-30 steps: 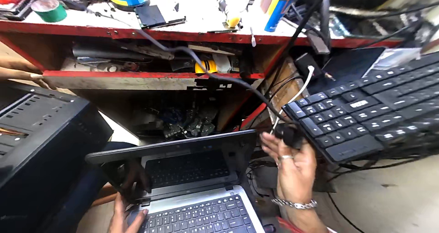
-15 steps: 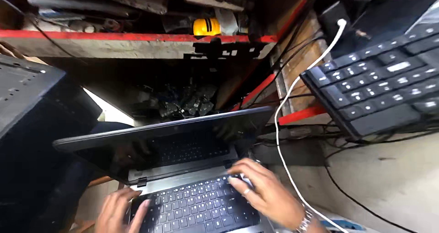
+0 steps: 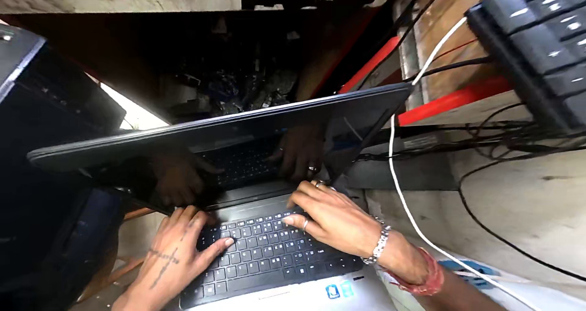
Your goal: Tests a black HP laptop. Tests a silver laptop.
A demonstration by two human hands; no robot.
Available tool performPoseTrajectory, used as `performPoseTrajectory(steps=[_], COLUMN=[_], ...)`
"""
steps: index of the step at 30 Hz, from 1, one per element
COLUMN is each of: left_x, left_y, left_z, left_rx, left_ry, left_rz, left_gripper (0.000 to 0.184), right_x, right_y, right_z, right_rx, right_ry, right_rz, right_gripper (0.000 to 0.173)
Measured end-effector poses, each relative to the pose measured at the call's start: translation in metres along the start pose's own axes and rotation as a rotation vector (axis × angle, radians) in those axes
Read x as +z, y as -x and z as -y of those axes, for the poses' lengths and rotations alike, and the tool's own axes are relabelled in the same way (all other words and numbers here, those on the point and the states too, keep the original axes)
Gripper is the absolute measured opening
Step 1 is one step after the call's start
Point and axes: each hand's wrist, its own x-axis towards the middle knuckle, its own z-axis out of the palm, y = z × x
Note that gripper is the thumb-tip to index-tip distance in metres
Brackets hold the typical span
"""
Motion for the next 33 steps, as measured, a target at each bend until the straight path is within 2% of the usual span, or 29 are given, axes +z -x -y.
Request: performPoseTrajectory(steps=[12,23,26,29,31,33], left_x=[0.005,0.008,0.009,0.007,0.007,0.009], left_y=[0.003,0.003,0.004,0.004,0.005,0.003], left_z=[0.001,0.005,0.002,0.000,0.000,-0.001], left_rx=[-0.075,-0.138,-0.124,-0.112,-0.102,-0.088], left_ry=[0.197,0.277,0.257,0.226,0.214,0.212], left_rz=[0.040,0.103,0.084,0.094,0.091,0.069], left_gripper=[0.061,0.056,0.056,0.054,0.053,0.052], right_x=[0.017,0.024,0.019,0.006,0.003,0.002], right_y=[-0.004,-0.010,-0.002,0.010,0.017,0.022], right_z=[-0.011,-0.014,-0.017,-0.015,-0.014,-0.015], right_rx=[-0.085,-0.092,-0.108,-0.147,-0.179,-0.201], right_ry=[-0.090,-0.070,-0.034,0.051,0.108,0.162], right_rz=[-0.171,-0.199,-0.116,0.035,0.069,0.078], right_gripper=[0.024,0.026,0.039,0.072,0.094,0.106])
